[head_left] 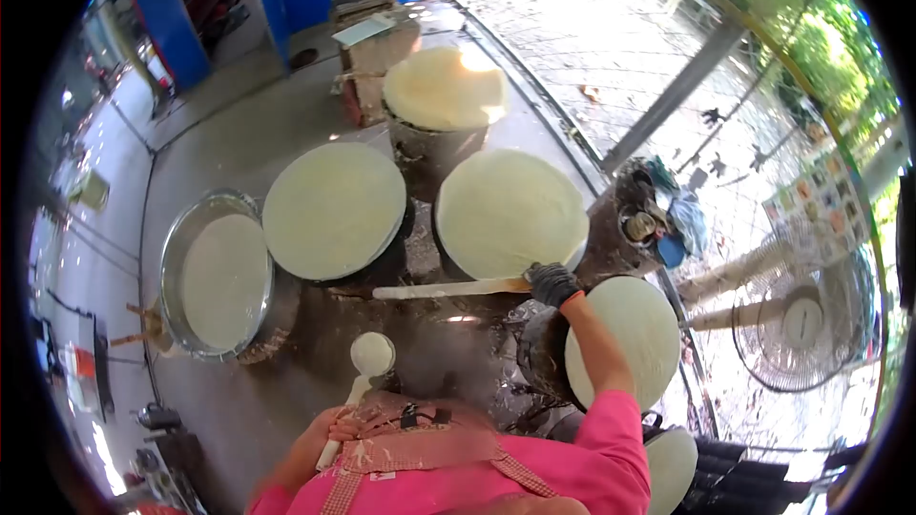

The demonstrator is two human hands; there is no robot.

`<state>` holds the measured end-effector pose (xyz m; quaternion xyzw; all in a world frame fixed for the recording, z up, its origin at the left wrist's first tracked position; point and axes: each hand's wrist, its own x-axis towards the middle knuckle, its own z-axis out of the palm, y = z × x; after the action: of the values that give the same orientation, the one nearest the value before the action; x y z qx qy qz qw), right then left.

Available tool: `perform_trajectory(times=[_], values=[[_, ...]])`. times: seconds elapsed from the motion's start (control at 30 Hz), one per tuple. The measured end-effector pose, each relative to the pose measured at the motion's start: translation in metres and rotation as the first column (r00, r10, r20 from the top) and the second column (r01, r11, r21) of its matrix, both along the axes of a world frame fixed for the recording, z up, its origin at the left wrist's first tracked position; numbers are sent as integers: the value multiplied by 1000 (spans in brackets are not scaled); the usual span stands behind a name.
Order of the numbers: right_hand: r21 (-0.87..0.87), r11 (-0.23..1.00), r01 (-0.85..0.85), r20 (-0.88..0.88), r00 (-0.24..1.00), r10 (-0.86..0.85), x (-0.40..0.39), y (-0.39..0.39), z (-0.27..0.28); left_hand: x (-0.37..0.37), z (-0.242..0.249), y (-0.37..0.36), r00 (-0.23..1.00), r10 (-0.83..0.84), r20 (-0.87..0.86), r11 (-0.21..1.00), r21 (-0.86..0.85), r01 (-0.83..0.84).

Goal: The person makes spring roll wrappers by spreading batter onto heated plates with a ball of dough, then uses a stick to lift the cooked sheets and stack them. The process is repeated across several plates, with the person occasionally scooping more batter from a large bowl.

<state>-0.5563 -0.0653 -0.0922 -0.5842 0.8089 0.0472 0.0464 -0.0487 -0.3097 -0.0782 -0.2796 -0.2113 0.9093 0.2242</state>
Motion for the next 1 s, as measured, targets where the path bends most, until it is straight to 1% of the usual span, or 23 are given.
perform_trajectory(times=[0.03, 0.1, 0.17, 0.2, 0.23, 0.3, 0.37, 0.43, 0.5, 0.57, 0.6, 0.63, 0.67, 0.7, 0.73, 0.77, 0.8, 0.83, 0.87, 0.9, 0.93, 0.97, 1.0], values=[[-18, 999, -43, -21, 999, 43, -2, -4, 13, 1, 1, 2, 1000, 26, -1, 1000, 10, -26], [39, 998, -38, -88, 995, 42, -11, -17, 34, 3, 5, 3, 997, 83, 0, 997, 9, -83], [-22, 998, 67, -89, 994, -69, -34, -28, 49, 7, 10, -1, 990, 140, -4, 990, -4, -140], [-253, 966, -45, -190, 982, -4, -49, -31, 56, 11, 13, -4, 985, 171, -5, 985, -18, -171], [-60, 972, 227, -302, 924, -234, -65, -38, 61, 16, 16, -7, 981, 196, -8, 980, -30, -196], [-154, 959, 239, -327, 903, -278, -56, -68, 145, 23, 19, -17, 970, 241, -20, 969, -48, -241], [-164, 974, 157, -523, 823, -221, -130, -69, 132, 28, 18, -27, 959, 281, -31, 957, -60, -283], [-375, 916, 139, -258, 934, -247, -146, -105, 185, 28, 17, -36, 948, 318, -34, 946, -63, -319], [-253, 962, 99, -393, 898, -196, -135, -164, 249, 25, 17, -42, 936, 351, -19, 935, -52, -351], [-227, 964, 138, -359, 908, -215, -149, -220, 292, 17, 19, -46, 925, 381, 4, 924, -45, -381], [-305, 951, 43, -331, 932, -148, -167, -243, 306, 12, 20, -48, 918, 397, 15, 917, -44, -396], [-283, 955, 86, -341, 922, -184, -171, -271, 328, 6, 22, -48, 909, 416, 30, 909, -46, -414], [-164, 975, -152, -572, 819, 32, -234, -300, 330, 2, 25, -46, 896, 442, 45, 897, -44, -440], [20, 934, -358, -738, 625, 255, -290, -318, 325, -5, 27, -43, 879, 472, 59, 881, -37, -471], [-236, 966, -106, -423, 906, -3, -296, -322, 332, -10, 31, -39, 861, 504, 72, 864, -34, -503], [-373, 901, 221, 12, 972, -233, -299, -330, 343, -16, 36, -35, 840, 537, 83, 844, -34, -536], [-350, 758, 550, 468, 804, -367, -301, -335, 350, -23, 42, -31, 815, 571, 94, 821, -40, -570], [-380, 601, 703, 699, 644, -311, -313, -337, 334, -29, 47, -28, 788, 606, 108, 795, -54, -604], [-295, 641, 709, 720, 606, -339, -338, -333, 314, -35, 52, -24, 762, 636, 124, 771, -57, -634], [-317, 771, 553, 513, 783, -351, -389, -337, 263, -43, 53, -20, 732, 668, 135, 743, -63, -666], [-317, 866, 387, 266, 913, -310, -439, -342, 214, -50, 55, -17, 693, 709, 132, 704, -84, -705], [-351, 711, 609, 540, 753, -377, -426, -344, 181, -57, 56, -15, 651, 748, 128, 663, -103, -741], [-356, 491, 795, 766, 549, -333, -414, -346, 148, -66, 61, -13, 604, 787, 123, 616, -125, -778]])
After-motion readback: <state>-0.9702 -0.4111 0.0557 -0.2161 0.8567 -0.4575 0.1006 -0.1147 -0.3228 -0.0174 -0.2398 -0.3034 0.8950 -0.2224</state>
